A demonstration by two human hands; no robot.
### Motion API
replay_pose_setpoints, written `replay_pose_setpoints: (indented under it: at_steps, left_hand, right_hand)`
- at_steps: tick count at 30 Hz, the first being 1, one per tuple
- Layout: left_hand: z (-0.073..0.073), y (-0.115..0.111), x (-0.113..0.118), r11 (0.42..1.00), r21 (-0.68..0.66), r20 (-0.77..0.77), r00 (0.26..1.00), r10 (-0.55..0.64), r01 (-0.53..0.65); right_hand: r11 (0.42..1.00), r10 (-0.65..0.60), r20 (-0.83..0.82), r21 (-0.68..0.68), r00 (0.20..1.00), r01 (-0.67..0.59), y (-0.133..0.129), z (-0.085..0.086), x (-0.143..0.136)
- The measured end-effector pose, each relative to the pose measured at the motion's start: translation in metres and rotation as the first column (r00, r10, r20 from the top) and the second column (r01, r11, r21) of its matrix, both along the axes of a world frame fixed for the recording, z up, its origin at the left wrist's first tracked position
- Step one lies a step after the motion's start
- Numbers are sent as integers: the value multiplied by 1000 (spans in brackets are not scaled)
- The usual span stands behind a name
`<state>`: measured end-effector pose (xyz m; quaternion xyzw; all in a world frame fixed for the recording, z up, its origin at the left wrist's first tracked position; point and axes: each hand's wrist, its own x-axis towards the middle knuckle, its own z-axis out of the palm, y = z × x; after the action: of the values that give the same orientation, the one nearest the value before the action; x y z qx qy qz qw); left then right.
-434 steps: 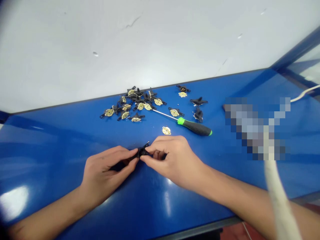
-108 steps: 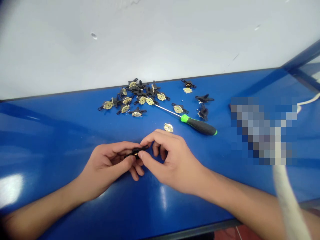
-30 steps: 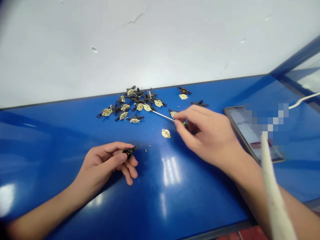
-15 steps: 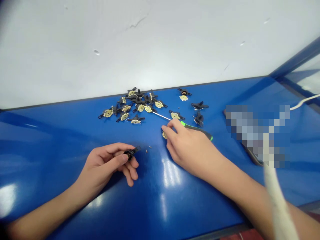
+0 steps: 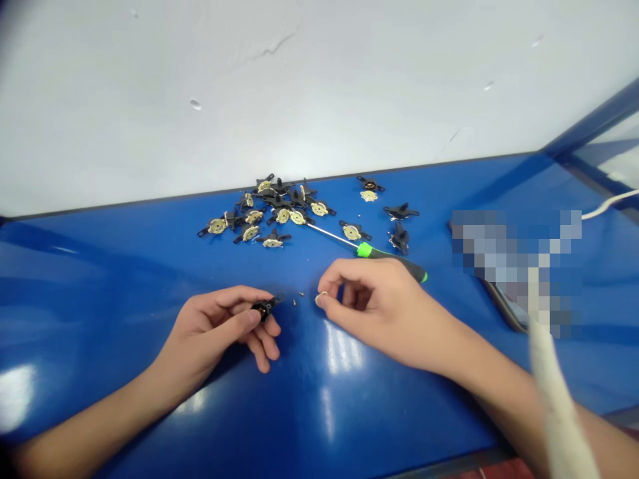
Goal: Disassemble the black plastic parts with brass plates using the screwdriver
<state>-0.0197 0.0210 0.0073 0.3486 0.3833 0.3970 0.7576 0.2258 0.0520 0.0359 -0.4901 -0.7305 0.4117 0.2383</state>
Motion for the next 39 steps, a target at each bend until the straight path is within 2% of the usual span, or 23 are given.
replay_pose_setpoints:
  at_steps: [2,5,11,22,39]
  left_hand:
    - [0,0,0,1000,5,-1,1000,-2,2]
    - [-1,-1,1,1000,14,-7,1000,-4,4]
    - [2,0,2,1000,6,-27,1000,15,-15]
    - [7,-1,4,999,26,-88,996,-18,21]
    - [7,-1,5,999,33,-45,999,-26,27]
  right_hand:
    - [992,-75,-163,-109,984,57,-4,1,-5]
    - [970,-151,-331,-231,932,75,-10,1,-16]
    - [886,-262,-476,-463,839,15,-15,-5,-32]
    - [837,-307,-523,-546,795,-36,-13,-13,-36]
    - [828,-355,-559,-560,749,-26,-21,-13,-45]
